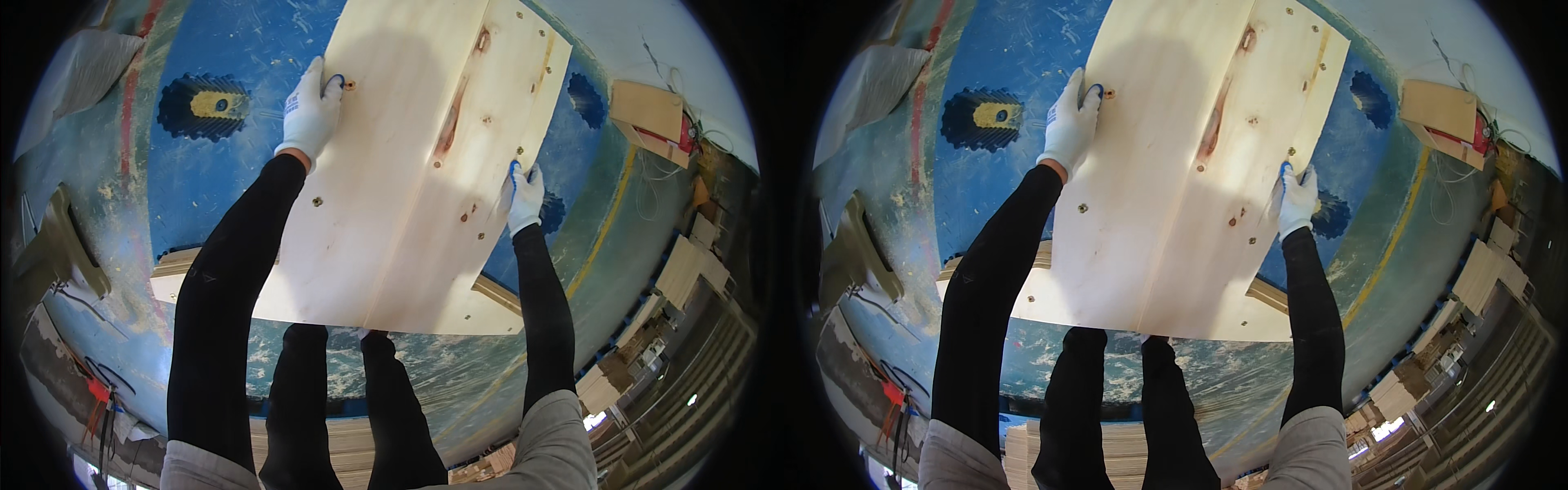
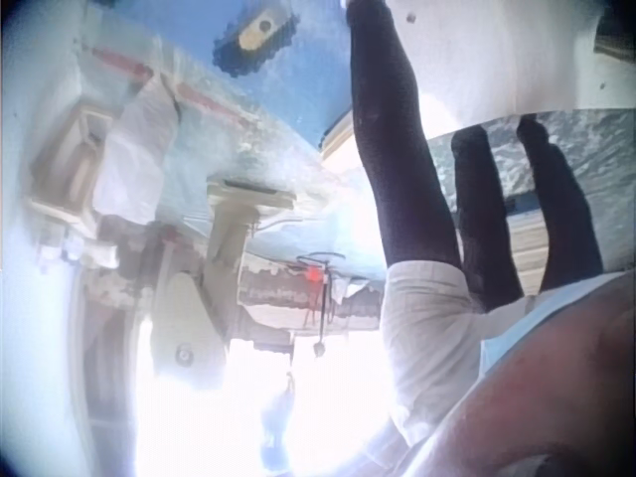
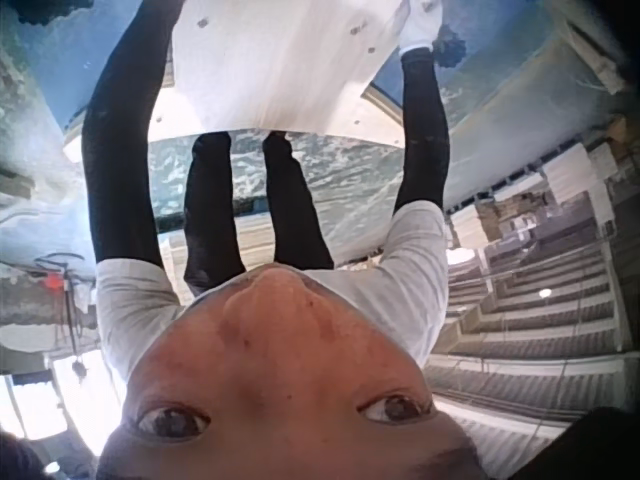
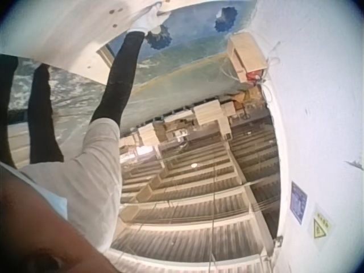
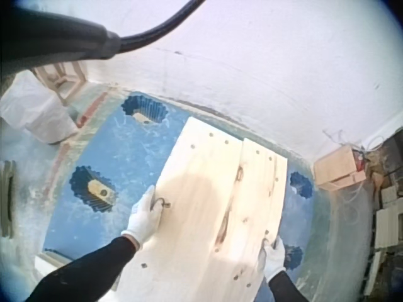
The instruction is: The person picks up wooden boards and positions them under an industrial stapling machine. They place the boards on a pallet on the floor to align them and use the machine to drive fasteners into the wood joints.
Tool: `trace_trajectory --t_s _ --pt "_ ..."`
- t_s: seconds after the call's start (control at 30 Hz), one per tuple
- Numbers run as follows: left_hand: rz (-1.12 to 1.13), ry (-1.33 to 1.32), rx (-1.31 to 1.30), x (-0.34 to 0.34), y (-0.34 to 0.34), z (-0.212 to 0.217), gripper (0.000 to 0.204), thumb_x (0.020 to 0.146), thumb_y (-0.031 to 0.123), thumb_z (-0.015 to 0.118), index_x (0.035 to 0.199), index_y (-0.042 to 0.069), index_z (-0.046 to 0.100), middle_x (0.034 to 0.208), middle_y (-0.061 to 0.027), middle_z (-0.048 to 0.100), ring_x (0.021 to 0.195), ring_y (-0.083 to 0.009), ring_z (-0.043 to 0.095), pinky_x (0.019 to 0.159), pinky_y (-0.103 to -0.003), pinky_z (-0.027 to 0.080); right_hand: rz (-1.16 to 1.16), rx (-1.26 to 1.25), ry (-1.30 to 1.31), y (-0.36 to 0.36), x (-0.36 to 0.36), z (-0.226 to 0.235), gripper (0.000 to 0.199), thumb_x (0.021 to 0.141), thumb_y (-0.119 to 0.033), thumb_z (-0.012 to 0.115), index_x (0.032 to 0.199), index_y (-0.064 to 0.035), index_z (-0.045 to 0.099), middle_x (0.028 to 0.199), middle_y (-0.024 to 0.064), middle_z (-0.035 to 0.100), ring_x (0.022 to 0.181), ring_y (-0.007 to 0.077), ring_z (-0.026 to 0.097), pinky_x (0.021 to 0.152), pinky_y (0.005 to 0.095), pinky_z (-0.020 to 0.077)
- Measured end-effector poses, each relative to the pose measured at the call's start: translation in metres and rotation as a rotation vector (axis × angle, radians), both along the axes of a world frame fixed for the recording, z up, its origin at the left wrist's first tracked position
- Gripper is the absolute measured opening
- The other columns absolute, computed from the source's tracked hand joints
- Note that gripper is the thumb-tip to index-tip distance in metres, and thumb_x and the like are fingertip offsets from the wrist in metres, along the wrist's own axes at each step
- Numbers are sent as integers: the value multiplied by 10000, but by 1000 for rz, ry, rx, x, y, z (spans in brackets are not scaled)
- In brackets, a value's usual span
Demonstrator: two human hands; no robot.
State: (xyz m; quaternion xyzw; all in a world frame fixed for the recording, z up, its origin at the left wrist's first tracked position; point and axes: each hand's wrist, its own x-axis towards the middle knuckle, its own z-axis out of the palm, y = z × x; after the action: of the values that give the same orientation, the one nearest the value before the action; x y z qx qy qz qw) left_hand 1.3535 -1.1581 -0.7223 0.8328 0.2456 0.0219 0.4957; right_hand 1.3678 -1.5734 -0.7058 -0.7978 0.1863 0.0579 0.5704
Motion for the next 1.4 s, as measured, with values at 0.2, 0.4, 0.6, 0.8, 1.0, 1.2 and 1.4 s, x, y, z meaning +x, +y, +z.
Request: trace_trajectory --t_s 0.2,0.4,0.6,0.8,1.0,1.2,1.4 --pt "-37 -2 55 -2 0 -8 552 1025 301 533 1466 -20 450 1481 -248 494 1373 -391 472 1136 -413 386 17 -65 55 -15 -3 -9 567 968 -82 659 1444 91 403 1395 161 558 1241 202 557 1053 302 430" --pt "-110 -149 518 -43 -23 18 623 946 241 664 1452 -38 432 1457 -324 458 1342 -453 465 1128 -497 374 49 -94 131 -10 -12 6 765 960 -184 696 1524 118 278 1533 234 433 1371 255 478 1142 325 360" --pt "-515 172 151 -229 -140 76 734 914 281 691 1500 -25 372 1550 -275 369 1398 -482 368 1142 -526 346 49 -195 293 -27 -132 22 774 956 -286 700 1494 131 331 1460 245 506 1351 273 489 1132 345 365" --pt "-294 346 -28 -252 -208 85 735 875 287 712 1462 -52 429 1548 -292 360 1407 -486 356 1136 -531 355 -40 -88 339 3 -198 42 567 971 -142 655 1427 102 423 1371 184 572 1215 234 569 1049 329 430" --pt "-293 341 12 -260 -215 80 689 865 287 712 1432 -31 482 1517 -321 392 1388 -504 382 1112 -536 382 -33 -50 361 -11 -206 40 658 956 -87 632 1488 142 319 1435 221 516 1308 236 508 1108 324 384" --pt "-364 350 10 -261 -211 80 676 872 290 694 1424 -37 482 1519 -339 376 1376 -515 389 1118 -545 374 -30 -139 342 -11 -212 39 716 939 -114 649 1501 146 290 1498 251 469 1392 298 464 1164 355 345" --pt "-391 384 54 -261 -203 86 641 891 280 643 1424 -37 482 1530 -304 386 1404 -464 380 1141 -508 353 56 -128 324 -2 -193 55 629 936 -119 659 1445 121 378 1372 212 561 1246 277 552 1079 356 414"
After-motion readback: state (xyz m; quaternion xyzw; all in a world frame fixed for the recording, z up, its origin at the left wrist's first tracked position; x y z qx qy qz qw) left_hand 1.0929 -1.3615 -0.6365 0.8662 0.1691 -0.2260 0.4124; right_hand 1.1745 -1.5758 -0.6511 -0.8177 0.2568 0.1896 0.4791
